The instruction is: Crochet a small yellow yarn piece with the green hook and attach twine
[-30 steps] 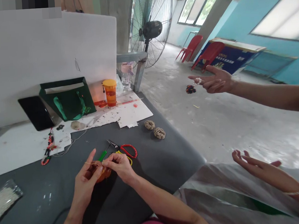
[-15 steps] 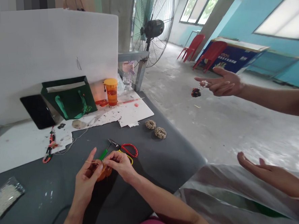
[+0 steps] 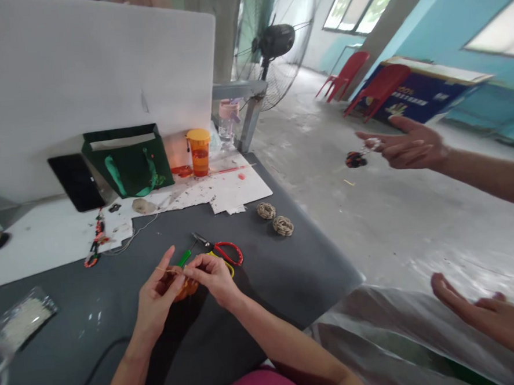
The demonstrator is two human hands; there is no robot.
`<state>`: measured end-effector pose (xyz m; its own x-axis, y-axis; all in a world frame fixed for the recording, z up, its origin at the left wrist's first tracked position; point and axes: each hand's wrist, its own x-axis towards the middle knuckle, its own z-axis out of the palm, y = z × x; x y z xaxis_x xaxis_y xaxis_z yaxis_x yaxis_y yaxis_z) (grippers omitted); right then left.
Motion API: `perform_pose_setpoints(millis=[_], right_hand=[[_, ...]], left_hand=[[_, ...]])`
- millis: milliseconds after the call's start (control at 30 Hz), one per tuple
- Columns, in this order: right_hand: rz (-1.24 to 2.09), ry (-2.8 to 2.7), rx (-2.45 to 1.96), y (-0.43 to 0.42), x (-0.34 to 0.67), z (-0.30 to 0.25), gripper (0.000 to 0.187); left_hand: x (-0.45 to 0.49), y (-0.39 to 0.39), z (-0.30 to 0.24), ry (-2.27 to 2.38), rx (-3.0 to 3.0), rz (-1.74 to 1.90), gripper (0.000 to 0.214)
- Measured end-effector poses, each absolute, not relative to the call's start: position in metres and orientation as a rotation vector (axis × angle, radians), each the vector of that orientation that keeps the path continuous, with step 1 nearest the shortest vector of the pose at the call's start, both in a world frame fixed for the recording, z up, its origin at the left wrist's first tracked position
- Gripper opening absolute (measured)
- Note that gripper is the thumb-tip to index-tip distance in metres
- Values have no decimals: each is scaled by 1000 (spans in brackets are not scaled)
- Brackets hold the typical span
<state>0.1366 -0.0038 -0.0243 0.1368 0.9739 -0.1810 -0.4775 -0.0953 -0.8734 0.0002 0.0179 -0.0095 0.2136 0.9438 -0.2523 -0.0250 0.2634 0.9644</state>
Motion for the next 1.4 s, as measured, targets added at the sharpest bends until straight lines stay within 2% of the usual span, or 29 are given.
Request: perform_pose_setpoints(millis=[333,633,1400], right_hand=[[1398,-707,-1033,-7,142,-31,39],[1328,-760,-1058,-7,137,-26,30],[1346,-680,-1057,-8,134,-32,33]], left_hand=[[2,19,-11,1041,995,952,69],[1,18,-13,1051,994,977,70],[9,9,-17,1248,1038,1196,62]])
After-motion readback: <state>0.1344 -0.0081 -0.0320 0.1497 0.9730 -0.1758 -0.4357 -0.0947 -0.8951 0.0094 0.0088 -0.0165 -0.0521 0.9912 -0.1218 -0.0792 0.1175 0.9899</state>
